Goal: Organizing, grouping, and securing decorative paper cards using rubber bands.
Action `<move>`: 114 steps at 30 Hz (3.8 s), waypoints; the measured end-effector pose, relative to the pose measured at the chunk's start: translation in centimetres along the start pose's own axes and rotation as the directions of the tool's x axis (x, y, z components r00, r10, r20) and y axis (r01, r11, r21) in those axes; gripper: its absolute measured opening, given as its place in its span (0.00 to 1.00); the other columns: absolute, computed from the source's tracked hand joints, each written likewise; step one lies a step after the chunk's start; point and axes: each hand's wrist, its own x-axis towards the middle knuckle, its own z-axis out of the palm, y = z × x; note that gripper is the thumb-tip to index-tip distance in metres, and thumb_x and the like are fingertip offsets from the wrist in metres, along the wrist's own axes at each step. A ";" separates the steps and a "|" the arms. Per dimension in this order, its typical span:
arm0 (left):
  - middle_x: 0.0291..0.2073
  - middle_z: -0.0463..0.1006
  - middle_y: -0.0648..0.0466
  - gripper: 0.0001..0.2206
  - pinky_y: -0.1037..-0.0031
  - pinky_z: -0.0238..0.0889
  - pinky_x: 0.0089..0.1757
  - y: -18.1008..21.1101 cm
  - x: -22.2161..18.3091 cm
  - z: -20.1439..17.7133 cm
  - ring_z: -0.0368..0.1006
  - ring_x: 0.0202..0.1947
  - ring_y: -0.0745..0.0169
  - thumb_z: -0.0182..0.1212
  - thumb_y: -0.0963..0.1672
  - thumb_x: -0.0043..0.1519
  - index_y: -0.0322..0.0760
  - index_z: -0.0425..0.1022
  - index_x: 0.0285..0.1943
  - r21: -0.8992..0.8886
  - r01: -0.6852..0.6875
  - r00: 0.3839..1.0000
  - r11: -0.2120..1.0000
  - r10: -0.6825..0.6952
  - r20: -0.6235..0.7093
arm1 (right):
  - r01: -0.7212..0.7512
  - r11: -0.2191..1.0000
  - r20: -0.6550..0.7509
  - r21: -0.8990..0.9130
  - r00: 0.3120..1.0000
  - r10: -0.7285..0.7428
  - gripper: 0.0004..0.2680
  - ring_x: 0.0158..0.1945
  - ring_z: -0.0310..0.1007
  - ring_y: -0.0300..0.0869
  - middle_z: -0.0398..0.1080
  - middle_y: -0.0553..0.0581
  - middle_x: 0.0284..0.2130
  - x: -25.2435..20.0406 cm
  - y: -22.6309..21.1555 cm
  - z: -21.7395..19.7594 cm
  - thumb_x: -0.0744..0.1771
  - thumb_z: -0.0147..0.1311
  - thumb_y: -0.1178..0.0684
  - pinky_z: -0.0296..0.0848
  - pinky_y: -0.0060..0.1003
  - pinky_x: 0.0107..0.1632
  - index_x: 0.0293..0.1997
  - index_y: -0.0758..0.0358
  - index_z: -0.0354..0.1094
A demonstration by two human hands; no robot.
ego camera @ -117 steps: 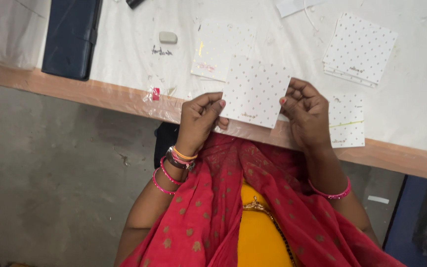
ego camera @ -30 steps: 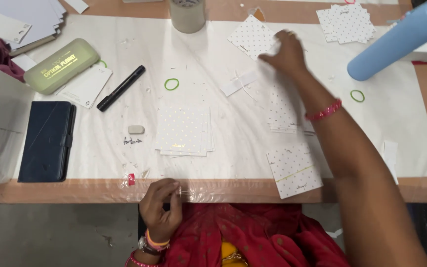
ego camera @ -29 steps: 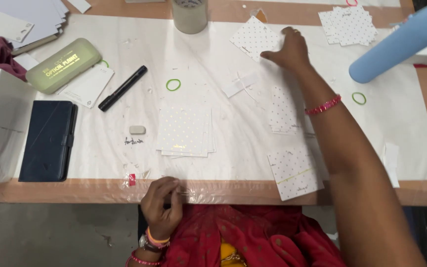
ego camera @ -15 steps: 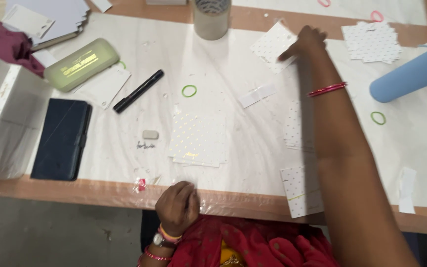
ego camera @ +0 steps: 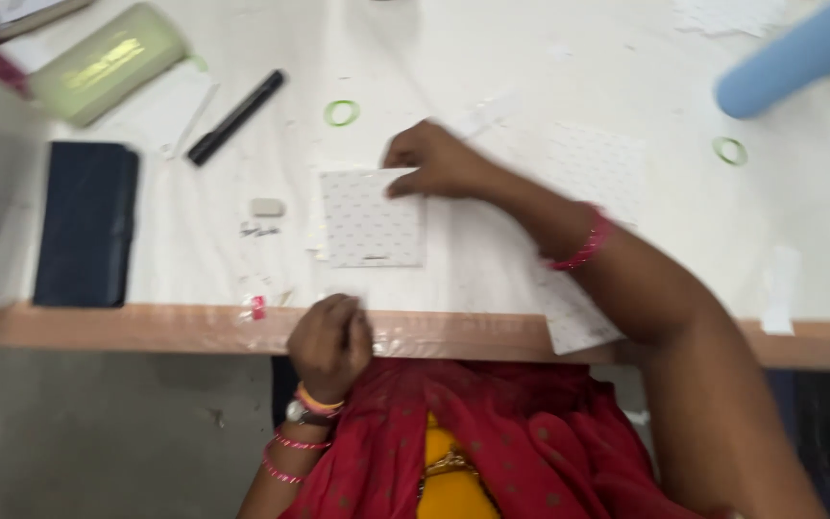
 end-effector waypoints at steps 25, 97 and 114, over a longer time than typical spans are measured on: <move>0.40 0.79 0.42 0.10 0.65 0.71 0.36 0.7 0.1 0.2 0.78 0.37 0.46 0.64 0.36 0.59 0.30 0.75 0.48 0.061 0.041 0.999 0.997 -0.042 0.015 | -0.491 0.708 -0.247 -0.508 0.870 0.427 0.51 0.69 0.52 0.63 0.53 0.72 0.66 -19.7 2.1 -11.3 0.47 0.80 0.44 0.60 0.51 0.67 0.75 0.59 0.45; 0.40 0.83 0.55 0.20 0.83 0.66 0.32 2.0 8.3 11.6 0.71 0.31 0.79 0.58 0.37 0.65 0.26 0.70 0.67 -0.630 0.749 0.657 0.206 -0.355 0.665 | 0.010 0.692 -0.408 0.721 0.814 0.414 0.15 0.41 0.78 0.35 0.78 0.58 0.41 -21.9 -2.2 -0.8 0.69 0.50 0.60 0.78 0.31 0.45 0.63 0.74 0.61; 0.26 0.79 0.58 0.21 0.87 0.63 0.29 1.9 7.2 7.6 0.71 0.25 0.81 0.69 0.35 0.57 0.24 0.71 0.60 -0.603 0.694 0.716 0.393 -0.466 0.520 | 0.147 0.503 -0.396 0.852 0.810 0.433 0.09 0.46 0.77 0.36 0.77 0.61 0.43 -21.7 -4.3 3.2 0.70 0.54 0.57 0.75 0.30 0.53 0.52 0.73 0.69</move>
